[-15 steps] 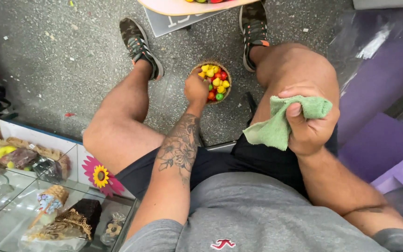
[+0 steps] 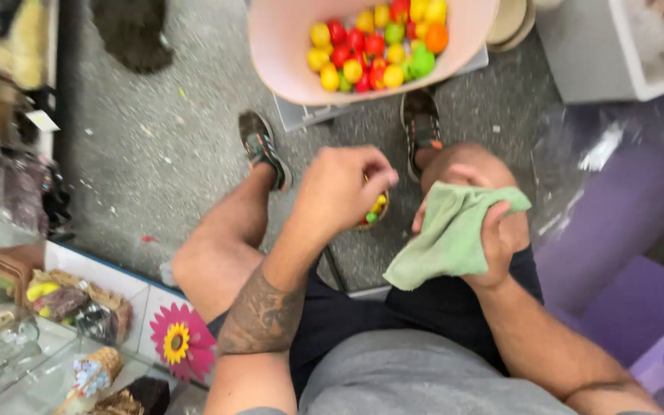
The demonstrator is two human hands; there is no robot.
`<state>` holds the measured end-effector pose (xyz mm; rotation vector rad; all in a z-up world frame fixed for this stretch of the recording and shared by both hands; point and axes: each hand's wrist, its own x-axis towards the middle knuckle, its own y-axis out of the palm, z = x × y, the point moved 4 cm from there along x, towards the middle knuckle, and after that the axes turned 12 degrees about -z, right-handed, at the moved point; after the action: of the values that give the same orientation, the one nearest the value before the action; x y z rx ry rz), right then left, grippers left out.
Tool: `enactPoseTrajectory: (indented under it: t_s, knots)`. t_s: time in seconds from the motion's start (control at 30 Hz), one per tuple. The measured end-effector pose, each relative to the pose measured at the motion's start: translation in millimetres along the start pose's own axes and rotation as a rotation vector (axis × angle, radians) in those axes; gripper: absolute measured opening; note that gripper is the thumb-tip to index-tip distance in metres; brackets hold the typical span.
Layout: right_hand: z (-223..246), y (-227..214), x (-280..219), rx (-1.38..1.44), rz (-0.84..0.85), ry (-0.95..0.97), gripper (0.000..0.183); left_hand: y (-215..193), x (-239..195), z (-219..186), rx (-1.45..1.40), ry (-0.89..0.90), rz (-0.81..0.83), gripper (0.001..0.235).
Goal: The person sits on the floor and wipes small, colorful decorative fruits one by one with a green cloth. They pick each fruit from a small basket, wipe it, and place it into a larger pink bowl on a nearby stand.
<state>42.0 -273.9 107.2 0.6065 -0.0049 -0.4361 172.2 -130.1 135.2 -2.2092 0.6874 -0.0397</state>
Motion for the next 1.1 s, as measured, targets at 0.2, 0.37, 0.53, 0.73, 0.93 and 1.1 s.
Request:
enactPoseTrajectory:
  t_s: [0.2,0.37,0.53,0.73,0.93,1.1]
  knots:
    - [-30.1,-19.0,-14.0,0.044,-0.09,0.259,0.068,-8.8,131.3,57.2,0.457,-0.062,-0.31,0.017]
    - [-19.9,-3.7,-20.8,-0.245,-0.086,0.178,0.067,64.6,232.3,135.8,0.649,-0.136,-0.28,0.024]
    - [-19.1,-4.3,-13.1,-0.356,-0.103,0.075,0.063,73.9,242.2,140.4,0.593,-0.209,-0.179,0.026]
    - [-41.4,-21.3,-10.6,-0.249,-0.087,0.065,0.064,-4.2,160.8,23.2,0.505,-0.23,-0.257,0.03]
    - [-39.8,-14.7,-9.6,-0.226,-0.168,0.089,0.063,-41.4,39.4,-9.0,0.313,-0.121,-0.392,0.038]
    - [-48.5,-9.6,-12.8,-0.215,-0.181,0.185,0.052,-11.0,-84.3,8.2,-0.281,-0.223,-0.027,0.027]
